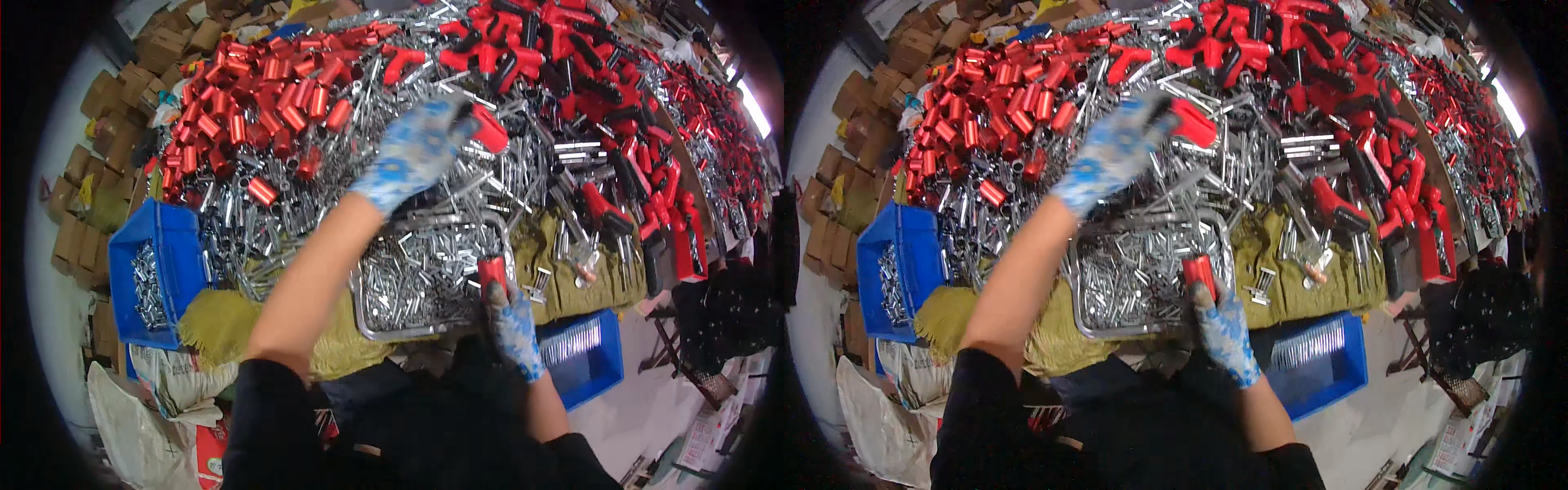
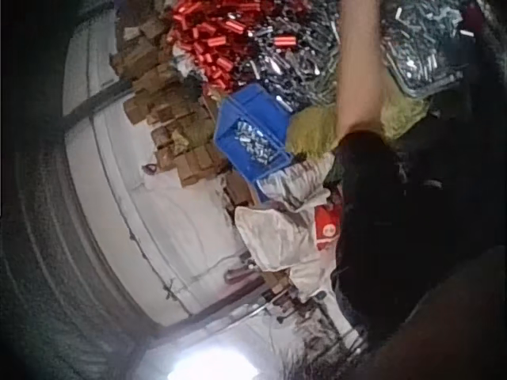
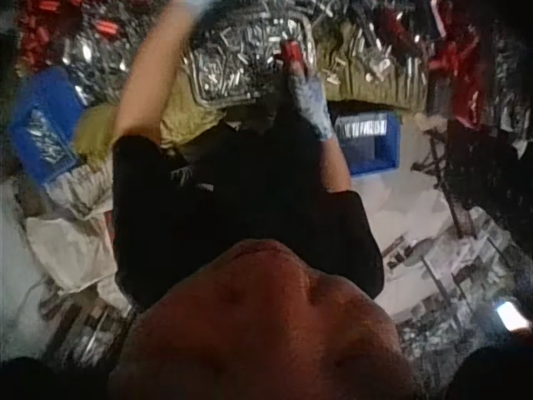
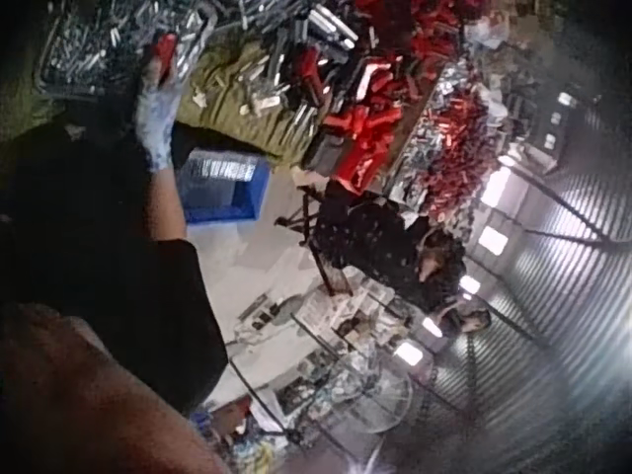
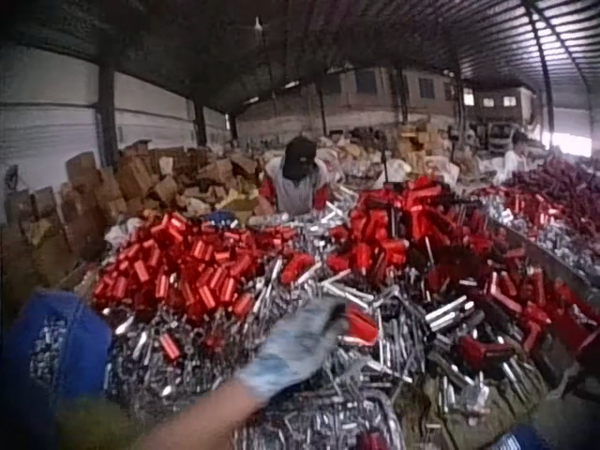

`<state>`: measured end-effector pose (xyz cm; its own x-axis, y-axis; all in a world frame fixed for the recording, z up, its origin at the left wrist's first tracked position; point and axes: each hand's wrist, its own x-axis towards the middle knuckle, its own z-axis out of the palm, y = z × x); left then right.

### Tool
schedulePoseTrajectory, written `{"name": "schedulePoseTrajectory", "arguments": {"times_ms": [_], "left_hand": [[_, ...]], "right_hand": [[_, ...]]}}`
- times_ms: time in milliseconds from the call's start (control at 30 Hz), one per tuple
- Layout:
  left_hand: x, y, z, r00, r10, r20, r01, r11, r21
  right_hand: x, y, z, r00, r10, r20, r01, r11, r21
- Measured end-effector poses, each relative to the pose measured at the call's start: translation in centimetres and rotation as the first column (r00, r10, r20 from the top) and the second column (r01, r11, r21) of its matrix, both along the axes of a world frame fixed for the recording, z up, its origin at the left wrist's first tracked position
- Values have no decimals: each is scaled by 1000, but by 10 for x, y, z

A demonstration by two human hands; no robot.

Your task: The person assembles tools by inserting metal pins and small components into metal shafts, attaching plastic handles onto the shafts, and placing the assembled tools into a bin.

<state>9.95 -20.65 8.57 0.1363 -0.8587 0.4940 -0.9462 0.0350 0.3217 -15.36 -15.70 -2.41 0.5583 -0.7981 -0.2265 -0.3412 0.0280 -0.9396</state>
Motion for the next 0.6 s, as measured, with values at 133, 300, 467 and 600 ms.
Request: {"name": "schedulePoseTrajectory", "arguments": {"times_ms": [133, 300, 467, 600], "left_hand": [[6, 79, 30, 935, -38, -353, 108, 978, 181], [2, 133, 40, 933, 14, -359, 129, 920, 371], [5, 160, 49, 919, 58, -389, 91, 931, 355], [13, 170, 57, 906, 81, -416, 83, 928, 363]], "right_hand": [[-1, 6, -3, 993, -24, 117, 26, 1000, -10], [5, 21, 17, 978, 148, 145, -127, 981, -144], [8, 38, 43, 969, 245, 31, -238, 960, -148], [10, 45, 51, 970, 239, 38, -233, 965, -122]]}}
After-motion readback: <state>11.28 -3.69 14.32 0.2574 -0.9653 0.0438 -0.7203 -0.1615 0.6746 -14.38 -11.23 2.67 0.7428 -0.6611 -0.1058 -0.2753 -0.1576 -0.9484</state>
